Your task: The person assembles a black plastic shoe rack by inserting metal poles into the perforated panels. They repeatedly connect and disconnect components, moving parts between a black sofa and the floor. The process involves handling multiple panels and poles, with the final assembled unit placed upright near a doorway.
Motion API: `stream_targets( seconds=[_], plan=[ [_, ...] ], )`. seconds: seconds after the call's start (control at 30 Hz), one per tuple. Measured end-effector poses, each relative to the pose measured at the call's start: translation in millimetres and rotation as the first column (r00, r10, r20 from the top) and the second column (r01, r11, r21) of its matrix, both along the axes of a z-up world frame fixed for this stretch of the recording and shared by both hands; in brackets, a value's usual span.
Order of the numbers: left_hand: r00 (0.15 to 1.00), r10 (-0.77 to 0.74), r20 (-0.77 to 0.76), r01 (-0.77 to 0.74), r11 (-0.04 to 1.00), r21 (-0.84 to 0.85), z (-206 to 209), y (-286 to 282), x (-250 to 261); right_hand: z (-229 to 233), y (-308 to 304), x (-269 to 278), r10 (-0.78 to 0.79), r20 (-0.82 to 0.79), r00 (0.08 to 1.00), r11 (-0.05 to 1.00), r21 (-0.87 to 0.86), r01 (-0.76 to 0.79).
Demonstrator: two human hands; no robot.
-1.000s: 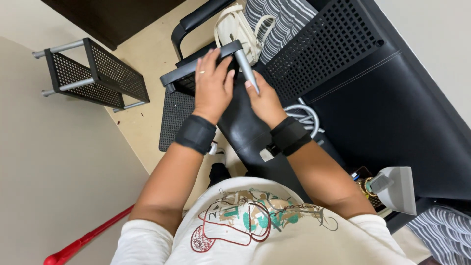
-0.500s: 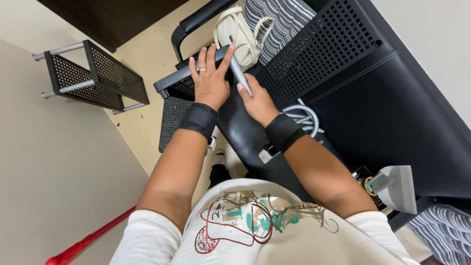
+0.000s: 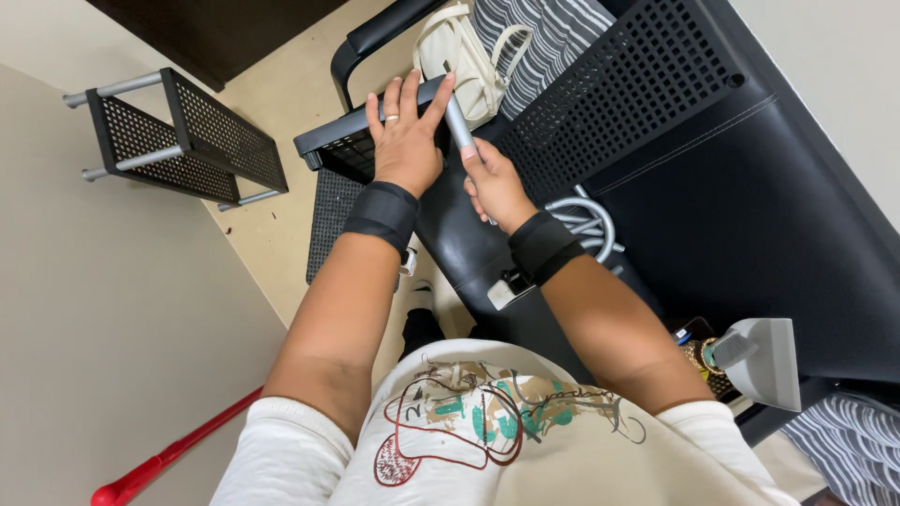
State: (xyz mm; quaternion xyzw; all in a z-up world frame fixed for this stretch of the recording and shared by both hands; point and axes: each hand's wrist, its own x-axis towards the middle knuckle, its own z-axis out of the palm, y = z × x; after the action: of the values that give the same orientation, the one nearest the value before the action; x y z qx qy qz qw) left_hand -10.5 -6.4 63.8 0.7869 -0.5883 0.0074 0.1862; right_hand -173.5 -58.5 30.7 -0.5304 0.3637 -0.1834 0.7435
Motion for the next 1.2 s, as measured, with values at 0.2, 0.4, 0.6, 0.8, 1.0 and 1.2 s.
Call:
stream_targets(
  seconds=[0.2, 0.4, 0.6, 0.8, 1.0, 1.2],
  plan=[
    [1.000, -0.020, 0.025, 0.020, 1.000, -0.003, -3, -3, -1, -14, 9, 5, -0.231, -0.208, 0.951, 0.658, -0.753, -0.004],
    [1.000, 0.000, 0.017, 0.000, 1.000, 0.018, 2, -14, -5, 13, 11, 3, -0.279, -0.403, 0.872, 0.606, -0.778, -0.166],
    [1.000, -0.011, -0.011, 0.011, 1.000, 0.006, -2, -17, 0, -6, -9, 4, -0.160, -0.020, 0.987, 0.558, -0.827, 0.074],
    [0.989, 0.019, 0.144, -0.015, 1.000, -0.025, -13, -20, 26, -6, 1, 13, -0.024, -0.131, 0.991, 0.998, -0.065, 0.016],
    [0.998, 0.060, 0.031, -0.062, 0.997, 0.044, 12, -12, 68, -59, 31, 2, -0.046, -0.031, 0.998, 0.900, -0.436, 0.028],
    [0.999, 0.029, -0.040, -0.028, 1.000, 0.004, 18, -10, 51, -81, 3, -31, -0.061, -0.410, 0.910, 0.818, -0.543, -0.190]
  ],
)
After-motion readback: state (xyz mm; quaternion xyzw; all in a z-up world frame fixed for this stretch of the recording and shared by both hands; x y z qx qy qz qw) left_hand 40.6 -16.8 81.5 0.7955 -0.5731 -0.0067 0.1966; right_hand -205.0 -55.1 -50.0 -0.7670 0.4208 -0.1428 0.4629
